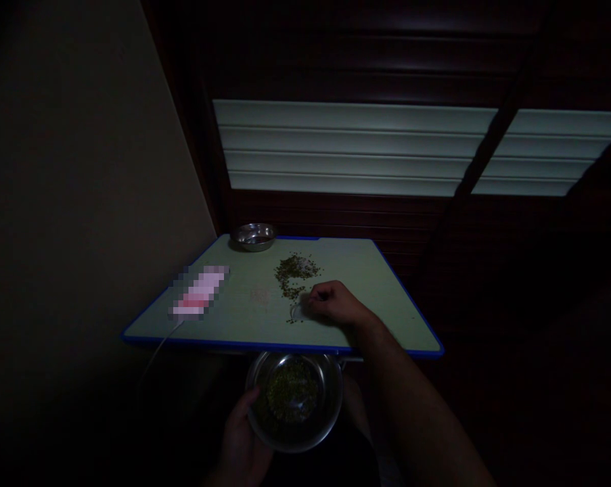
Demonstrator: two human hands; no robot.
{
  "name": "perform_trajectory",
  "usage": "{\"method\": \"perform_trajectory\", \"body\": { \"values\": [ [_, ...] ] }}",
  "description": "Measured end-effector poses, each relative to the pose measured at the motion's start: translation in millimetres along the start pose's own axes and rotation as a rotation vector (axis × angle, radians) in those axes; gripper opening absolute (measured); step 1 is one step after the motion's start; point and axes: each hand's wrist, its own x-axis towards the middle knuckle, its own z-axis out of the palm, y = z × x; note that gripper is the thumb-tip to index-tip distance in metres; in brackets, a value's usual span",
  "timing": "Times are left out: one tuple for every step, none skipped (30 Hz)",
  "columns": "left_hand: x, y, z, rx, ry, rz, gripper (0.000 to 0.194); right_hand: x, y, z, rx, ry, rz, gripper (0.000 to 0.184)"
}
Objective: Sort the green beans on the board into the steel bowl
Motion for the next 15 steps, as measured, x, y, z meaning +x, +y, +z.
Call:
{"method": "perform_trajectory", "body": {
  "values": [
    [-0.4,0.2,0.2,0.009,0.0,-0.004,0.021,0.1,-0.1,0.0,-0.003,-0.004,-0.004,0.018],
    [-0.8,0.4,0.5,0.015,0.001,-0.006,0.022,0.3,-0.1,-0.1,-0.002,-0.006,-0.006,0.017],
    [-1.0,0.5,0.7,0.017,0.0,-0.007,0.023,0.4,0.0,-0.2,-0.002,-0.005,-0.008,0.017],
    [-1.0,0.5,0.7,0.015,-0.004,-0.005,0.023,0.6,0.2,-0.3,-0.002,-0.001,-0.011,0.017],
    [-0.8,0.4,0.6,0.011,-0.007,-0.005,0.024,0.8,0.6,-0.3,0.0,0.004,-0.011,0.017],
    [-0.5,0.3,0.3,0.008,-0.009,-0.006,0.024,0.9,1.0,-0.3,0.002,0.009,-0.01,0.017],
    [-0.1,0.2,-0.1,0.008,-0.006,-0.008,0.023,1.1,1.4,-0.3,0.004,0.011,-0.006,0.018],
    [0.3,0.1,-0.6,0.01,-0.002,-0.01,0.022,1.2,1.8,-0.2,0.004,0.009,-0.003,0.018],
    [0.5,-0.1,-1.0,0.014,0.0,-0.012,0.022,1.3,2.1,0.0,0.004,0.005,-0.001,0.019],
    [0.4,-0.2,-1.1,0.016,-0.003,-0.011,0.022,1.4,2.2,0.3,0.003,0.001,-0.003,0.02],
    [0.2,-0.4,-1.1,0.015,-0.007,-0.007,0.022,1.6,2.3,0.5,-0.002,-0.002,-0.006,0.02],
    [-0.2,-0.6,-0.7,0.012,-0.015,0.0,0.022,1.7,2.4,0.8,-0.007,-0.004,-0.013,0.02],
    [-0.8,-0.8,-0.1,0.007,-0.02,0.009,0.024,1.9,2.5,1.2,-0.012,-0.003,-0.024,0.021],
    [-1.3,-0.9,0.7,0.004,-0.021,0.014,0.025,2.2,2.6,1.6,-0.015,0.001,-0.037,0.021],
    [-1.8,-1.0,1.5,0.004,-0.017,0.016,0.026,2.6,2.9,2.1,-0.019,0.007,-0.05,0.022]
  ]
}}
